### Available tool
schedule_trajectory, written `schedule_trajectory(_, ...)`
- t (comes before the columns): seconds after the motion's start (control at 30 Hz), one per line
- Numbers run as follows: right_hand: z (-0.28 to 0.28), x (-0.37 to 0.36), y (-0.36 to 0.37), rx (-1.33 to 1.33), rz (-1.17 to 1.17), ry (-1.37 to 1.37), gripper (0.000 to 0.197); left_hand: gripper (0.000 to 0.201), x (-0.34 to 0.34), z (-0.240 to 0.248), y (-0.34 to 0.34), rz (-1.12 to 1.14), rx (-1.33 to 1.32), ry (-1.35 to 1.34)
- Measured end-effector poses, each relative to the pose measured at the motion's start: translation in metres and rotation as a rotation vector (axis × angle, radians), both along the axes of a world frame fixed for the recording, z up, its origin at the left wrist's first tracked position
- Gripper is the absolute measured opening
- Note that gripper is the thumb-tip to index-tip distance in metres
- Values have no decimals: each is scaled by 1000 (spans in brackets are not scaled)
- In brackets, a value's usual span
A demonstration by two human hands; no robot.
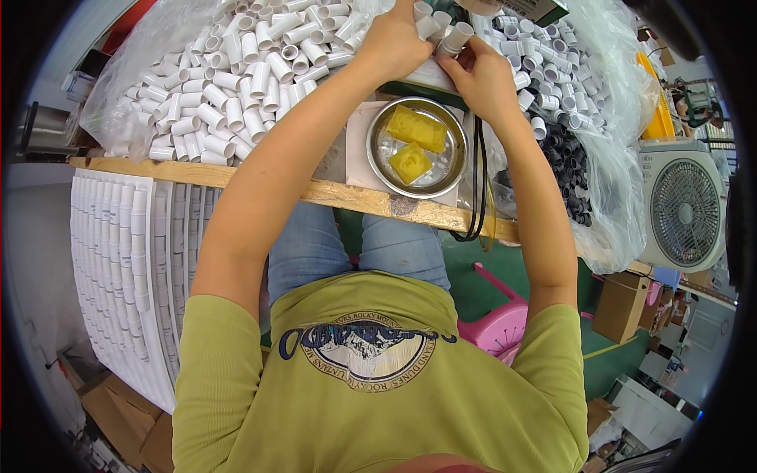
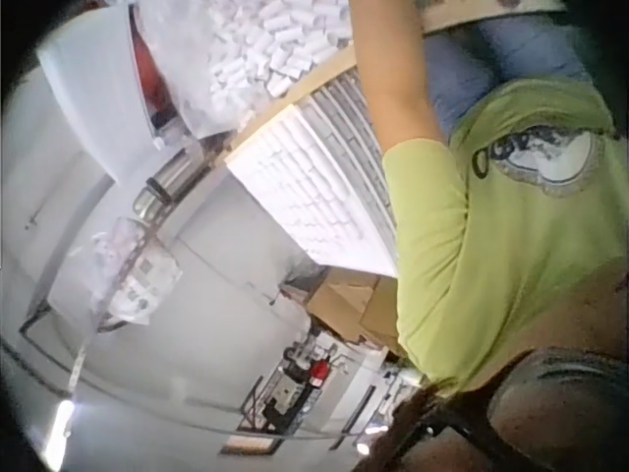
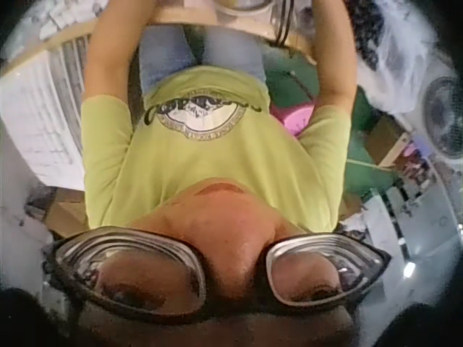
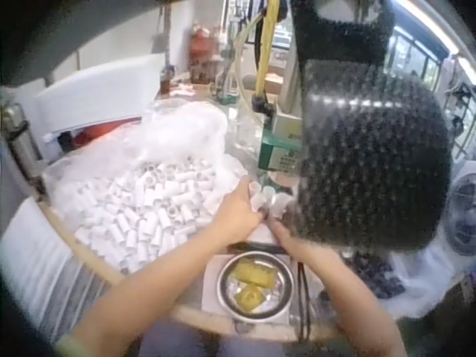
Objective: Dipping black inserts into glue and assembling them into white plastic tubes.
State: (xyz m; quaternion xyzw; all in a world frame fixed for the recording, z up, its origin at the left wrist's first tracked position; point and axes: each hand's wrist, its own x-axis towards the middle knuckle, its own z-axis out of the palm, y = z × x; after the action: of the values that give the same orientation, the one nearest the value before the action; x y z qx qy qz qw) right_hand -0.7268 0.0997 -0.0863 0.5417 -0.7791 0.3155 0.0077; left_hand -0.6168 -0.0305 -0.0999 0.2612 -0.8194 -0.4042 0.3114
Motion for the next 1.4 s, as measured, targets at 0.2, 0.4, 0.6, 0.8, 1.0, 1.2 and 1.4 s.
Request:
schedule_trajectory(0.2, 36, 28, 41, 192, 27, -217, 40, 47, 63, 24, 9, -293, 580, 218)
schedule_trajectory(0.4, 21, 80, 88, -93, 509, -710, 26, 37, 128, 32, 62, -751, 1088, 73)
schedule_trajectory(0.6, 7, 118, 101, -137, 137, -1310, 16, 36, 144, 21, 120, -250, -539, 159)
schedule_trajectory(0.8, 14, 119, 125, -24, 296, -791, 29, 36, 192, 23, 135, -112, -347, 159)
schedule_trajectory(1.0, -1, 31, 163, 333, -174, 139, 19, 29, 330, 61, 134, 440, 72, 68)
schedule_trajectory(1.2, -13, 31, 171, 306, -103, 177, 27, 30, 534, 87, 166, 1251, -220, -197)
schedule_trajectory(1.4, -30, 25, 165, -164, -194, 37, 26, 37, 673, 75, 175, 1551, -189, -840)
